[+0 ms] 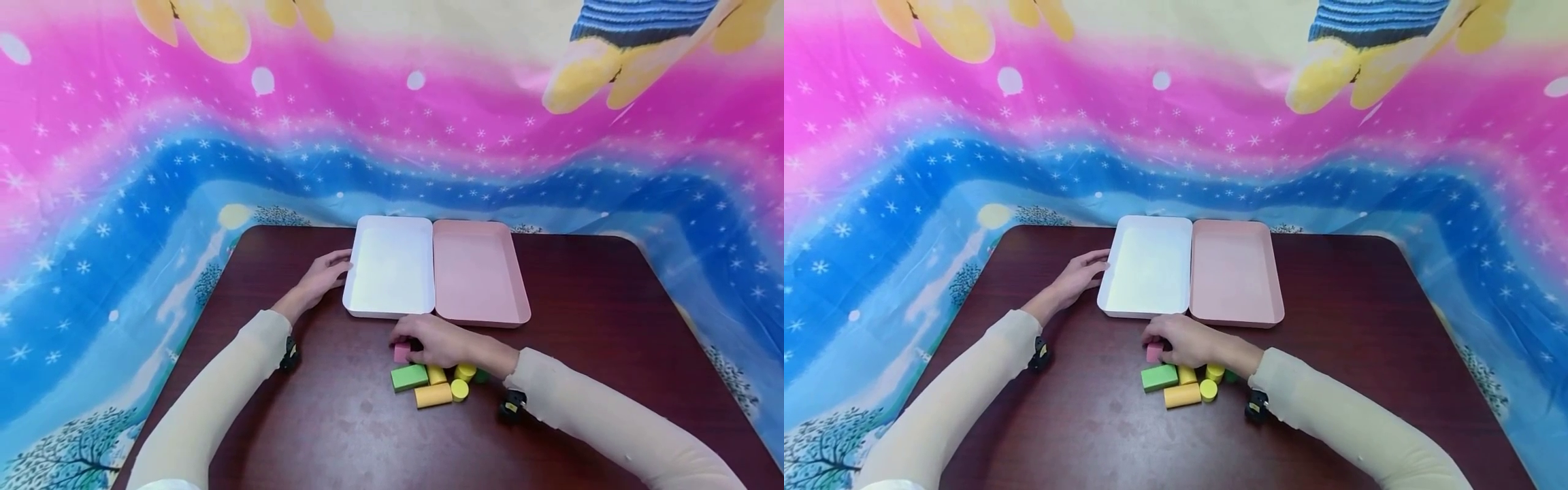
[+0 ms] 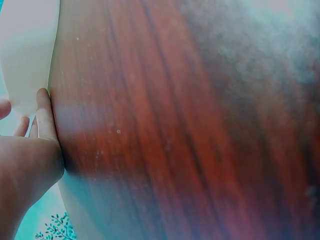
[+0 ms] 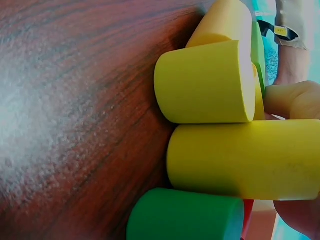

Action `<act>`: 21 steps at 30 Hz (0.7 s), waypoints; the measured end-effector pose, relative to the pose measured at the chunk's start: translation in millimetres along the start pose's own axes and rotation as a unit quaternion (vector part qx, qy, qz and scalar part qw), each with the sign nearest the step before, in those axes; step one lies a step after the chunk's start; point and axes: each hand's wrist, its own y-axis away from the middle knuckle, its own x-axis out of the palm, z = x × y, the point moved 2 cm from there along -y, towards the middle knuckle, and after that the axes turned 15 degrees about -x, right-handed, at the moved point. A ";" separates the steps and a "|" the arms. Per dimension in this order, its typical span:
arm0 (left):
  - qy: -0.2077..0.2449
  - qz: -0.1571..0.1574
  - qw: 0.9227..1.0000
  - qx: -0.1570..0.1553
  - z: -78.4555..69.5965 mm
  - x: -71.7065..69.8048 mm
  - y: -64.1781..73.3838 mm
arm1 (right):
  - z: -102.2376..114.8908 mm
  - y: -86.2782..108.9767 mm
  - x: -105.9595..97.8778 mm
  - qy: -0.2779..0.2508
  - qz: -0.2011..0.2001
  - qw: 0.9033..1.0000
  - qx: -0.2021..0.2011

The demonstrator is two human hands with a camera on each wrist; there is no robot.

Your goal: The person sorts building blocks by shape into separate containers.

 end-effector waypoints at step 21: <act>0.004 0.000 1.000 0.005 0.5 -1.0 -0.3 | 1.7 -0.5 0.5 0.062 0.029 0.998 -0.015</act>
